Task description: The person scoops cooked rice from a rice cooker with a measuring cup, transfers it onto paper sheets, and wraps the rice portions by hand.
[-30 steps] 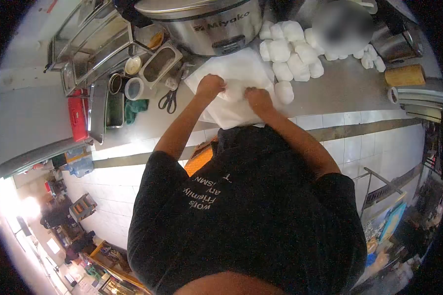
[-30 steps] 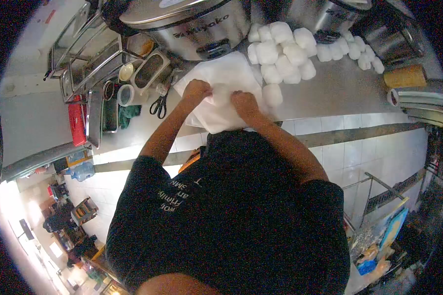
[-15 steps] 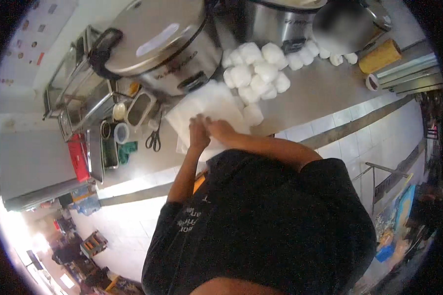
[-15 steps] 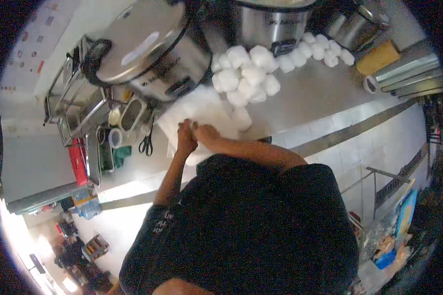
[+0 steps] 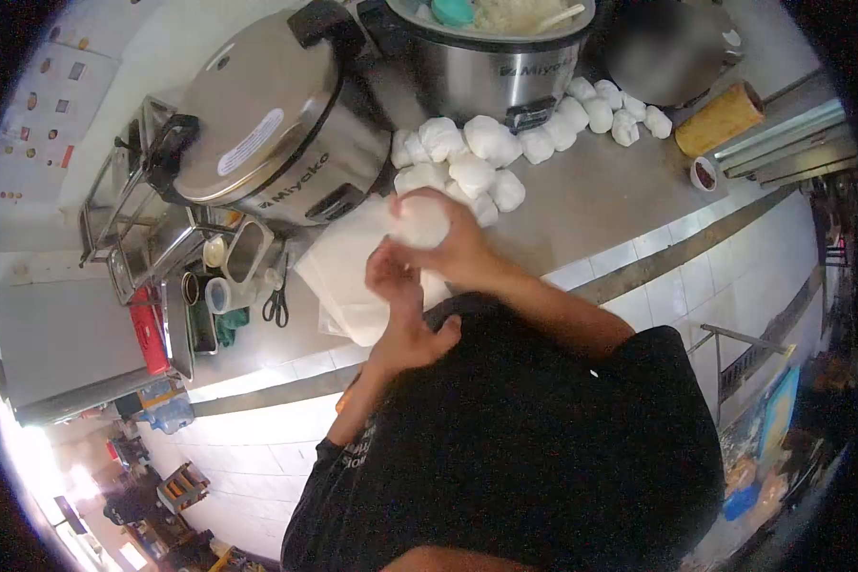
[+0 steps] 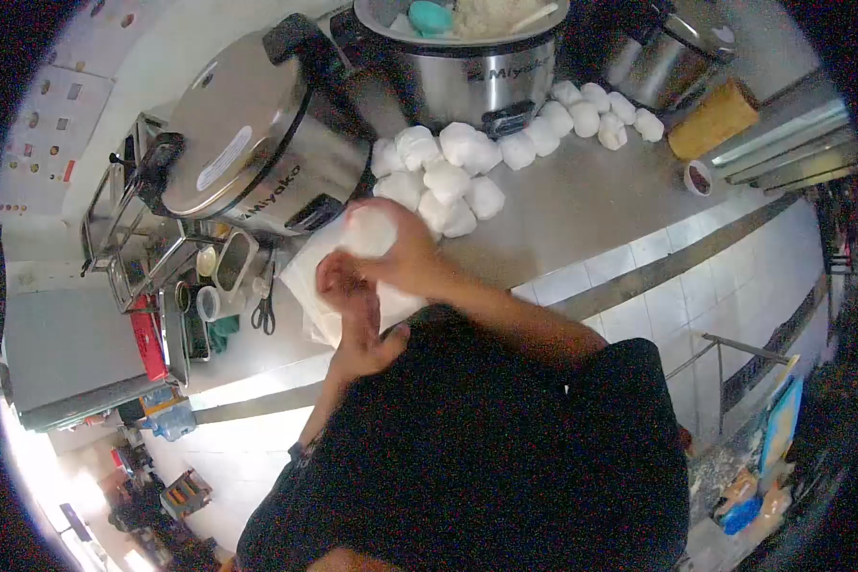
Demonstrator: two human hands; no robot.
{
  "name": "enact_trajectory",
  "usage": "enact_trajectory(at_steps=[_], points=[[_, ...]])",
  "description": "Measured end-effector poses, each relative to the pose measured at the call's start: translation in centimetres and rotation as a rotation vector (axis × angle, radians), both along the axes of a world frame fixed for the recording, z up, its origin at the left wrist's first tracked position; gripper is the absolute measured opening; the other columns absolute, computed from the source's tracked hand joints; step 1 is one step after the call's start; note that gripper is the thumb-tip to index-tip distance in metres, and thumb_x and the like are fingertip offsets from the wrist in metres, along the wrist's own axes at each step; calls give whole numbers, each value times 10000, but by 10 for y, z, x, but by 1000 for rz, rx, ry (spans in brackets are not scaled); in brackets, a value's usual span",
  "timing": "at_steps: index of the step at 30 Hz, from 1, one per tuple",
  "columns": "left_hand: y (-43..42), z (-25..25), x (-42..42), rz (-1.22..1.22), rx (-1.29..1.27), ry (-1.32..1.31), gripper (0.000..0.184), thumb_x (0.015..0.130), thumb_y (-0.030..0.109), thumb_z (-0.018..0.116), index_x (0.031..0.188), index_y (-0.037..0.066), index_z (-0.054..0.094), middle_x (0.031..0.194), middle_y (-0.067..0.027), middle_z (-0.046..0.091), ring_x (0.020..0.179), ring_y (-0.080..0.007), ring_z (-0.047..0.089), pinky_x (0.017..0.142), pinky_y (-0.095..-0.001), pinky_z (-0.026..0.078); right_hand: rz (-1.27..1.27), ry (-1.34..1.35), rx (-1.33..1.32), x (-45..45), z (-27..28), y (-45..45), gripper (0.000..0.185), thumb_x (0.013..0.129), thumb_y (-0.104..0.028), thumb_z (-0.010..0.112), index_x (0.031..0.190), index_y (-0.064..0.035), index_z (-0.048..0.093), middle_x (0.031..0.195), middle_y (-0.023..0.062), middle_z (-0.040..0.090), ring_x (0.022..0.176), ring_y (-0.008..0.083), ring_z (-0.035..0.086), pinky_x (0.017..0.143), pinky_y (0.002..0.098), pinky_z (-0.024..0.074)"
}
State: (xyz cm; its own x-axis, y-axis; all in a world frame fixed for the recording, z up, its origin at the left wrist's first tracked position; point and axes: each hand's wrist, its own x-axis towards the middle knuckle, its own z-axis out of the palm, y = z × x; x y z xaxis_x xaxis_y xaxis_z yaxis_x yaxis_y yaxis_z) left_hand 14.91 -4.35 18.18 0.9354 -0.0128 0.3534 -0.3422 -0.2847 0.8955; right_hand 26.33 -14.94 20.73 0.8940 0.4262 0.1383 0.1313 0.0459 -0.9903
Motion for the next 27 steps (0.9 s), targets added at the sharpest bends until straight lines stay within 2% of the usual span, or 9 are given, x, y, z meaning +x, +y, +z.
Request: enact_trajectory(at_steps=[2, 3, 6, 10, 12, 14, 20, 23, 27], points=[[-8, -5, 31, -136, -330, 84, 847, 717, 43, 659, 1411, 32, 173, 1427, -190, 275, 1324, -308, 315, 1103, -454, 272, -69, -7, -151, 29, -10, -41, 644, 649, -246, 864, 1145, -43, 508, 1046, 116, 596, 973, 244, 597, 861, 380, 481], [-5, -20, 37, -152, -384, 223, 765, 730, 49, 670, 1391, 57, 287, 1397, -177, 373, 1272, -317, 402, 1077, -456, 332, -265, -337, -243, 44, -31, -60, 639, 632, -276, 871, 1110, -52, 510, 972, 128, 601, 892, 279, 622, 788, 409, 514], [15, -68, 44, -51, 510, 253, 686, 715, 149, 746, 1337, 102, 461, 1335, -157, 490, 1199, -363, 484, 1031, -455, 396, -655, -168, -378, 91, -70, -111, 675, 640, -317, 859, 1106, -16, 475, 987, 166, 591, 913, 315, 614, 797, 423, 502], [-4, -128, 38, 51, 576, 314, 504, 686, 162, 798, 1168, 168, 653, 1275, -120, 551, 1184, -339, 502, 1006, -426, 432, -516, -358, -748, 126, -233, -131, 750, 718, -411, 785, 1206, 45, 444, 1145, 251, 524, 1066, 380, 532, 914, 460, 428], [-17, -146, 47, 15, 544, 266, 469, 683, 170, 805, 1134, 176, 675, 1278, -111, 550, 1183, -337, 504, 993, -428, 446, -433, -88, -766, 124, -189, -129, 771, 762, -463, 737, 1235, 57, 420, 1157, 237, 498, 1093, 382, 490, 919, 481, 391], [-31, -166, 56, -64, 485, 310, 453, 677, 211, 809, 1113, 203, 685, 1304, -103, 532, 1202, -310, 493, 968, -425, 469, -673, -373, -1058, 119, -217, -115, 726, 794, -471, 706, 1229, 48, 441, 1216, 220, 456, 1147, 393, 427, 936, 497, 351], [-108, -180, 130, -304, 742, -50, 512, 725, 336, 744, 1196, 183, 615, 1288, -106, 517, 1149, -351, 496, 940, -459, 463, -474, -319, -526, 99, -195, -173, 547, 864, -376, 645, 1203, 19, 474, 1117, 216, 513, 1058, 393, 491, 918, 480, 376], [-160, -189, 170, -223, 786, -3, 472, 795, 327, 671, 1217, 134, 584, 1299, -175, 506, 1172, -370, 494, 1007, -462, 399, -448, -480, -612, 77, -201, -219, 418, 875, -276, 636, 1147, 16, 509, 1087, 217, 542, 1003, 380, 542, 882, 464, 423], [-203, -180, 226, -116, 935, -158, 499, 761, 289, 680, 1204, 119, 524, 1211, -174, 497, 1151, -344, 465, 956, -458, 381, -432, -219, -542, 75, -207, -243, 359, 857, -211, 645, 1120, 8, 534, 1179, 224, 553, 1033, 365, 582, 847, 426, 479]])
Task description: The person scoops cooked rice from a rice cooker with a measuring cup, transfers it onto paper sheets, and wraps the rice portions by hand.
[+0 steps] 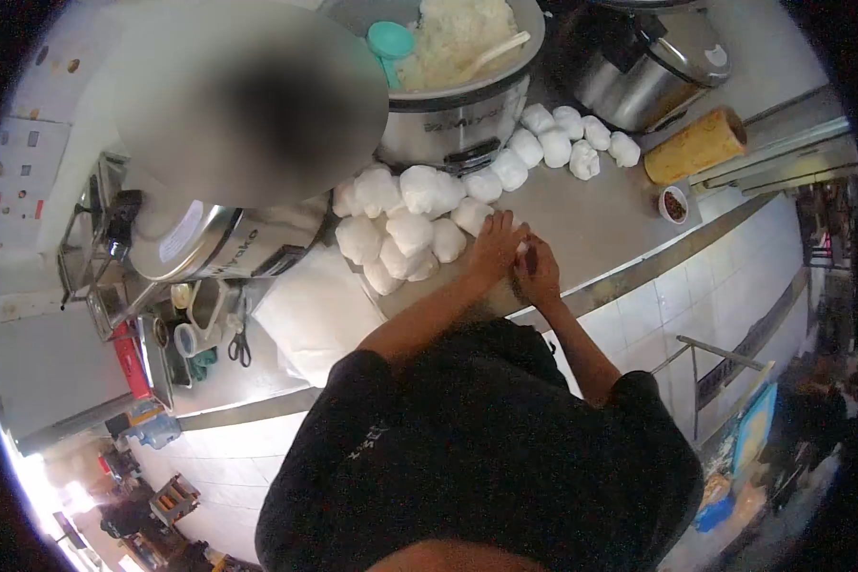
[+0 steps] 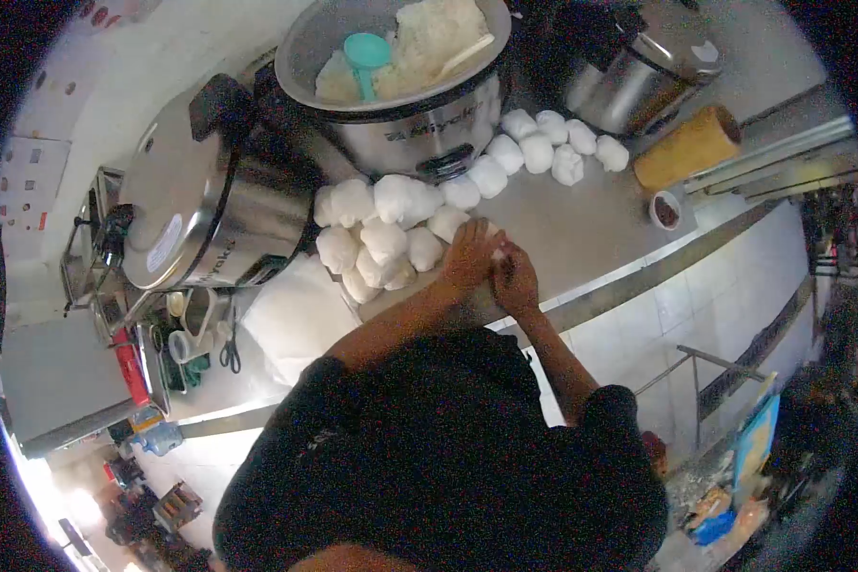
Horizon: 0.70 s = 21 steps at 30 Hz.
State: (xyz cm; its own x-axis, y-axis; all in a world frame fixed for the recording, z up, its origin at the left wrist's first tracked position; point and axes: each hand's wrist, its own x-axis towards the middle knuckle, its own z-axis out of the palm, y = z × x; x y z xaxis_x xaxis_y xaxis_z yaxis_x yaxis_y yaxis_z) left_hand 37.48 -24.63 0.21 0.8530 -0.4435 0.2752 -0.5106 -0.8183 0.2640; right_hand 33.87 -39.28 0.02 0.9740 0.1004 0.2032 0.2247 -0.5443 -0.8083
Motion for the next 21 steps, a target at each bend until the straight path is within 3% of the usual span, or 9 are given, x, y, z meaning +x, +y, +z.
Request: enact_trajectory(at_steps=[2, 5, 8, 10, 11, 14, 19, 20, 21], points=[[-7, -4, 10, -13, 18, 9, 499, 748, 254, 686, 1194, 109, 514, 1183, -178, 499, 1151, -345, 466, 956, -456, 371, 55, 93, -194, 9, -1, -15, 384, 842, -188, 653, 1155, 0, 532, 1235, 223, 547, 1057, 357, 593, 841, 403, 499], [-5, 0, 8, -27, -26, 89, 532, 756, 231, 684, 1242, 107, 505, 1260, -189, 478, 1165, -368, 462, 958, -472, 376, 67, 365, -112, 44, 28, -18, 536, 805, -343, 705, 1193, -13, 539, 1181, 207, 595, 1063, 382, 580, 963, 469, 421], [26, 101, 3, 6, -221, 373, 525, 809, 228, 667, 1286, 90, 495, 1287, -180, 501, 1175, -356, 490, 982, -471, 384, 329, -20, -407, 58, -25, -27, 621, 765, -333, 729, 1248, -13, 506, 1259, 208, 544, 1140, 379, 532, 986, 473, 410], [50, 161, 1, 28, -562, 499, 480, 828, 227, 680, 1264, 79, 547, 1290, -139, 545, 1187, -327, 521, 1006, -451, 396, 342, 195, -269, 55, 9, -11, 680, 754, -334, 734, 1292, -12, 471, 1297, 214, 510, 1178, 383, 500, 1013, 474, 392], [69, 207, 0, -105, -659, 496, 483, 857, 281, 650, 1272, 63, 534, 1243, -160, 568, 1156, -335, 543, 993, -443, 410, 351, 303, -203, 54, 23, -5, 710, 748, -335, 736, 1315, -12, 454, 1316, 217, 492, 1197, 385, 484, 1027, 475, 383], [128, 326, -13, -469, -927, 392, 464, 894, 350, 597, 1263, 69, 575, 1200, -178, 610, 1084, -323, 595, 966, -419, 435, 224, 55, -416, 75, -6, -29, 752, 768, -356, 722, 1359, -8, 411, 1306, 229, 492, 1187, 406, 483, 1045, 486, 362], [144, 371, -46, -774, -826, 398, 447, 892, 336, 604, 1246, 65, 577, 1188, -173, 612, 1071, -313, 595, 952, -411, 437, 52, -145, -321, 120, -45, -29, 697, 822, -375, 707, 1339, 8, 441, 1287, 250, 506, 1217, 412, 467, 1044, 478, 359], [142, 372, -48, -796, -806, 409, 444, 891, 334, 605, 1243, 64, 577, 1186, -172, 612, 1068, -312, 595, 949, -409, 437, 6, -79, -284, 129, -21, -24, 707, 818, -383, 710, 1334, 25, 450, 1296, 265, 501, 1221, 401, 467, 1054, 459, 356], [140, 373, -52, -815, -779, 412, 441, 891, 331, 606, 1240, 63, 578, 1183, -171, 613, 1065, -310, 595, 947, -407, 438, -130, -333, -374, 137, 15, -20, 705, 820, -389, 705, 1323, 38, 456, 1301, 275, 496, 1223, 401, 467, 1036, 459, 366]])
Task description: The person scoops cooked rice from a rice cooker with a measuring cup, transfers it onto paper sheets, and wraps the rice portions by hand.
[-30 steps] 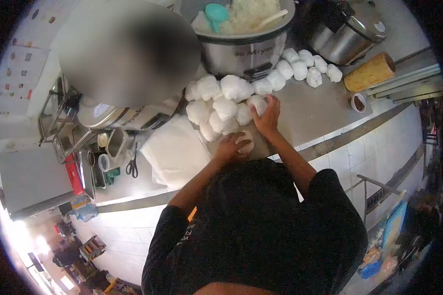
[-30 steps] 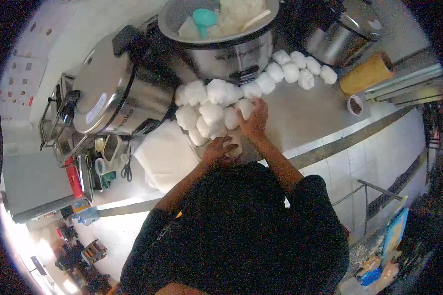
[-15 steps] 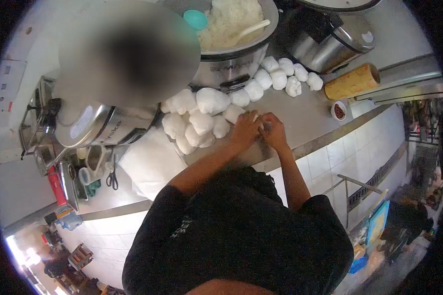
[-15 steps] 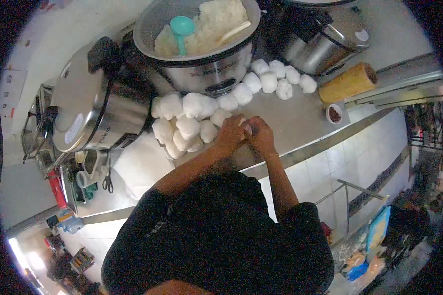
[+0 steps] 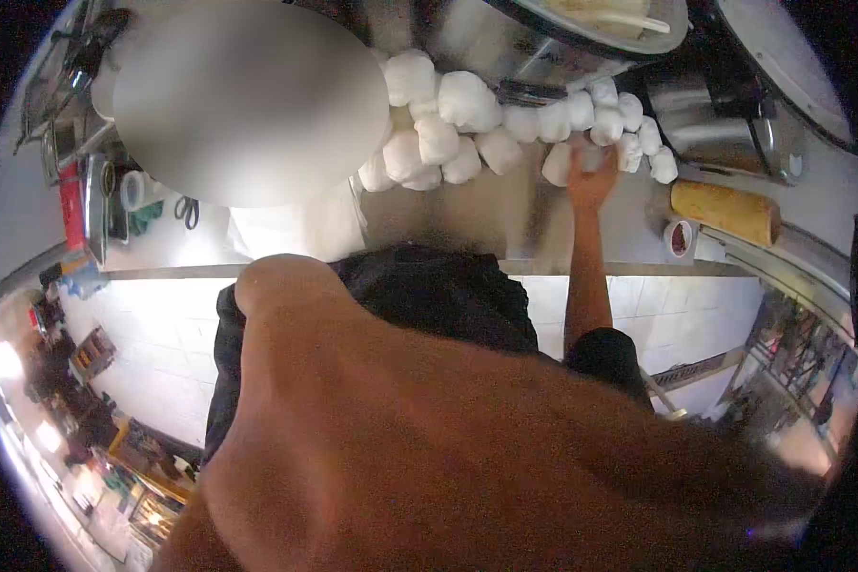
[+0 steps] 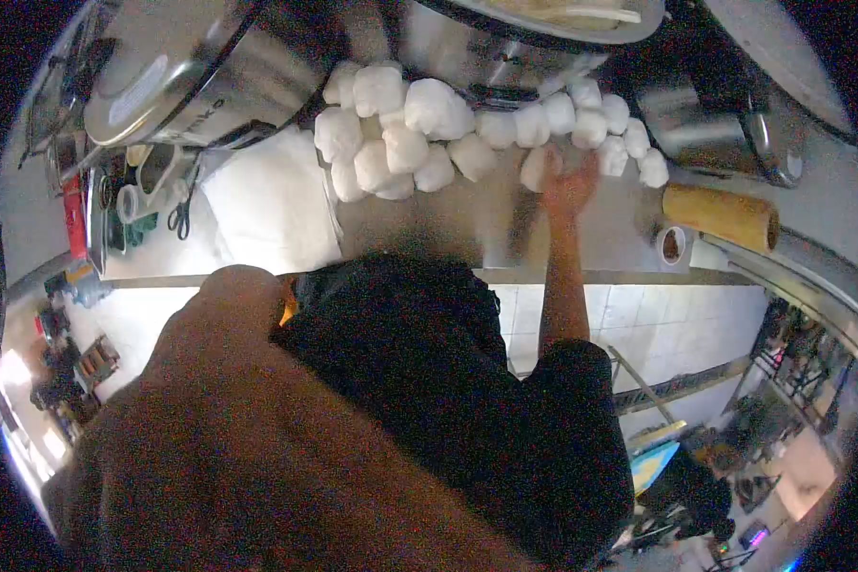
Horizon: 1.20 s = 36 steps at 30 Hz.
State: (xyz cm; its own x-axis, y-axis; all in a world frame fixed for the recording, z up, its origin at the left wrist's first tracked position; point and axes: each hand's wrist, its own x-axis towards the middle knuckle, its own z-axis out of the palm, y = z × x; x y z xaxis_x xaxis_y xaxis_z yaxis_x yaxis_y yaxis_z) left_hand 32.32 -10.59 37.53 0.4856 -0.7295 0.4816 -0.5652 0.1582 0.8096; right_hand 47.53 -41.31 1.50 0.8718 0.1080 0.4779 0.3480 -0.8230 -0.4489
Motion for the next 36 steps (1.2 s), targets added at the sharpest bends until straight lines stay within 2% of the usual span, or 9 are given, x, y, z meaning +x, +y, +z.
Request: enact_trajectory(at_steps=[4, 7, 12, 14, 16, 22, 30, 33, 36], points=[[-2, 0, -3, -11, 51, -14, 427, 889, 320, 611, 1226, 60, 580, 1174, -167, 614, 1055, -303, 595, 935, -400, 439, -450, -19, -58, 51, -16, -50, 688, 830, -417, 683, 1269, 75, 484, 1269, 303, 507, 1175, 433, 488, 969, 467, 404], [-4, -3, 0, -17, 77, -19, 417, 887, 311, 615, 1216, 57, 581, 1167, -163, 615, 1047, -297, 595, 927, -395, 441, -298, 57, -63, 72, -63, -82, 677, 844, -414, 664, 1259, 89, 483, 1189, 290, 542, 1108, 439, 518, 946, 491, 417], [-3, -2, 6, -41, 126, -22, 401, 884, 298, 621, 1200, 53, 583, 1155, -158, 617, 1033, -288, 595, 913, -387, 443, -462, 106, 546, 43, -97, -110, 430, 946, -351, 513, 1094, 53, 532, 1070, 257, 596, 1034, 390, 571, 928, 461, 440], [-1, 0, 11, -59, 147, -33, 394, 883, 292, 623, 1193, 52, 584, 1150, -156, 618, 1028, -284, 595, 907, -383, 444, -403, 179, 432, 29, -138, -137, 396, 962, -345, 467, 1071, 28, 536, 1039, 205, 602, 979, 339, 588, 879, 459, 457], [0, 2, 14, -73, 175, -36, 387, 882, 286, 626, 1187, 50, 585, 1145, -154, 619, 1022, -281, 595, 902, -380, 445, -442, 190, -374, 2, -107, -101, 347, 970, -306, 424, 1065, 4, 550, 1040, 151, 619, 918, 300, 606, 842, 453, 469], [13, 8, 17, -126, 287, -127, 368, 879, 270, 633, 1167, 45, 588, 1131, -148, 621, 1006, -270, 595, 885, -369, 447, -285, -176, 158, -32, -54, -19, 499, 859, -313, 601, 1224, 17, 515, 1316, 279, 460, 1262, 413, 415, 1043, 518, 323], [17, 13, 24, -104, 400, -170, 342, 875, 248, 643, 1140, 38, 592, 1112, -139, 624, 985, -255, 595, 863, -355, 451, -104, 28, -128, -34, -38, 26, 680, 647, -421, 774, 1182, -35, 611, 1451, 261, 309, 1284, 442, 342, 1052, 545, 287], [19, 15, 25, -103, 474, -209, 332, 873, 239, 647, 1130, 36, 593, 1105, -136, 626, 977, -250, 595, 854, -350, 452, -2, 214, -207, -29, -35, 10, 843, 631, -389, 800, 1314, -6, 491, 1455, 262, 296, 1272, 422, 360, 1050, 507, 320], [21, 20, 26, -75, 540, -250, 322, 872, 231, 651, 1120, 33, 594, 1098, -133, 627, 969, -244, 595, 846, -345, 453, -11, 311, 306, -29, -35, 9, 846, 611, -437, 826, 1240, 38, 519, 1470, 277, 259, 1300, 456, 318, 1061, 556, 278]])
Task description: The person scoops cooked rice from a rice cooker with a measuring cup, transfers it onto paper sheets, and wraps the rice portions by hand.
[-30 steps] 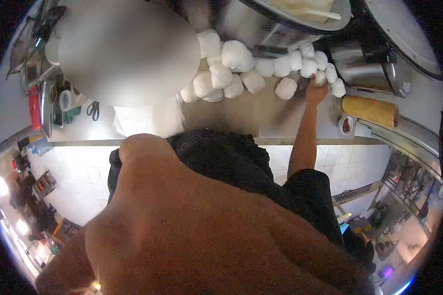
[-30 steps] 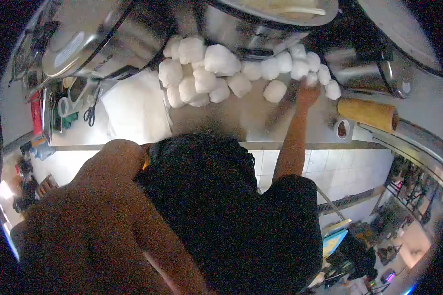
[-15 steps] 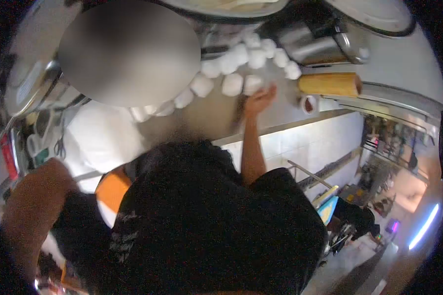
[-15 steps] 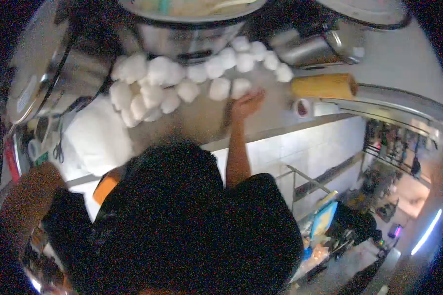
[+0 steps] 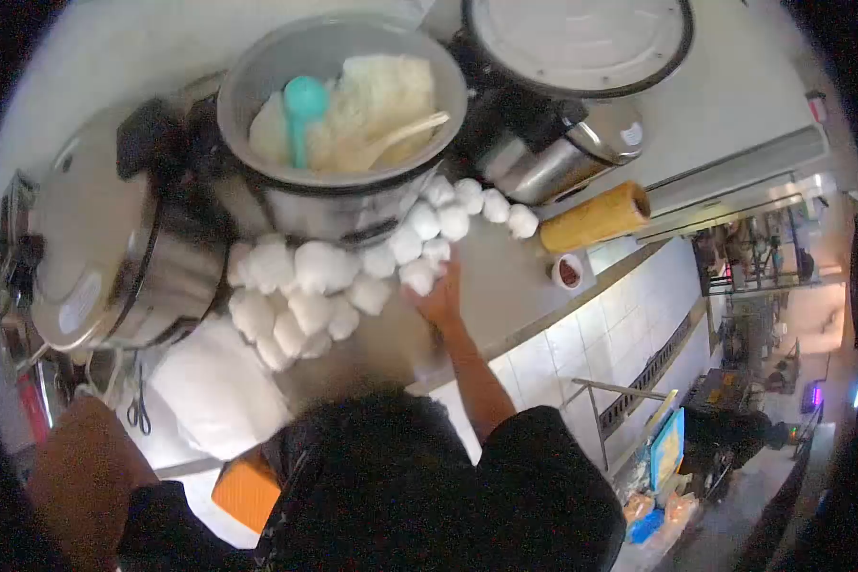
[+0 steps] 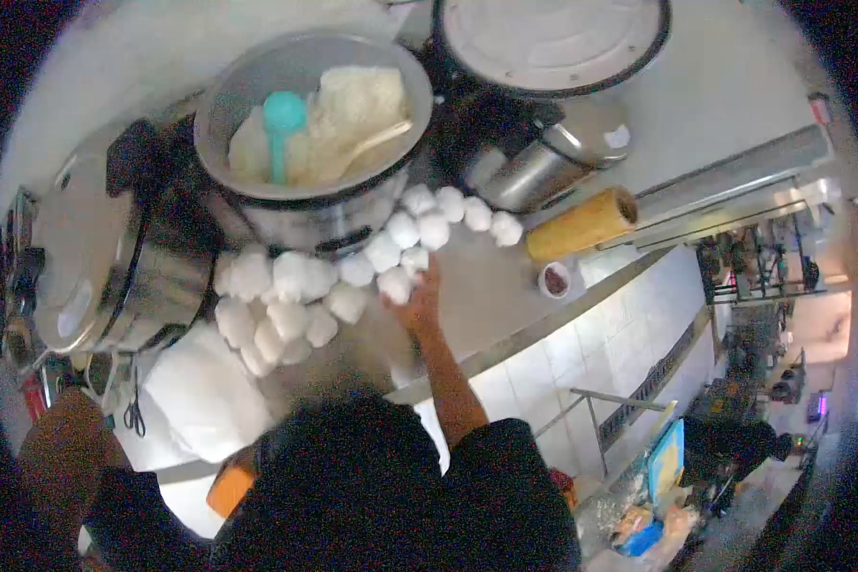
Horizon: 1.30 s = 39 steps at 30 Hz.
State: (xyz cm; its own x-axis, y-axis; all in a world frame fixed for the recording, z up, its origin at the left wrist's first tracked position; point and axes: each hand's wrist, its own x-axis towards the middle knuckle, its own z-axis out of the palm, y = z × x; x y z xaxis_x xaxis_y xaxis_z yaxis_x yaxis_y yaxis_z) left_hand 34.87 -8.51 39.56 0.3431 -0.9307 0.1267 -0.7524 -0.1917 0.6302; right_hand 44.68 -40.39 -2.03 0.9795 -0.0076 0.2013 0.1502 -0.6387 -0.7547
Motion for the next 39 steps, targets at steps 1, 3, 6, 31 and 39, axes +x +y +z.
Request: enact_trajectory(at_steps=[1, 3, 6, 31, 39], points=[[1, 3, 1, 9, 7, -16, 319, 871, 228, 652, 1117, 33, 595, 1096, -132, 627, 966, -243, 595, 843, -343, 454, -21, 17, 114, -3, 11, 4, 874, 610, -420, 833, 1259, 53, 489, 1471, 273, 259, 1303, 459, 315, 1068, 551, 274], [-2, 8, -1, 37, 44, -39, 313, 870, 223, 654, 1110, 31, 596, 1091, -130, 628, 961, -239, 595, 837, -340, 455, -37, -91, 128, -5, 8, 4, 917, 644, -339, 820, 1328, 67, 364, 1431, 267, 294, 1284, 431, 345, 1054, 516, 305], [-6, 18, -5, 102, 82, -73, 303, 869, 214, 658, 1100, 29, 597, 1084, -127, 629, 953, -234, 595, 829, -335, 456, -85, -406, -174, -5, -3, -1, 940, 727, -206, 771, 1416, 64, 191, 1328, 256, 382, 1218, 356, 420, 1008, 454, 375], [55, -188, 92, 1466, -670, -286, 342, 836, 174, 710, 1123, 49, 570, 1109, -111, 589, 1047, -242, 550, 888, -346, 441, 674, 494, -1152, 342, 121, 279, 404, 804, -495, 643, 872, -105, 721, 766, 82, 682, 719, 204, 654, 656, 333, 520], [49, -228, 129, 1431, -704, -205, 466, 785, 169, 715, 1189, 63, 508, 1201, -175, 514, 1140, -351, 479, 967, -440, 377, 569, 350, -1164, 317, 124, 278, 581, 722, -626, 664, 899, -76, 725, 799, 110, 684, 752, 235, 658, 680, 366, 528]])
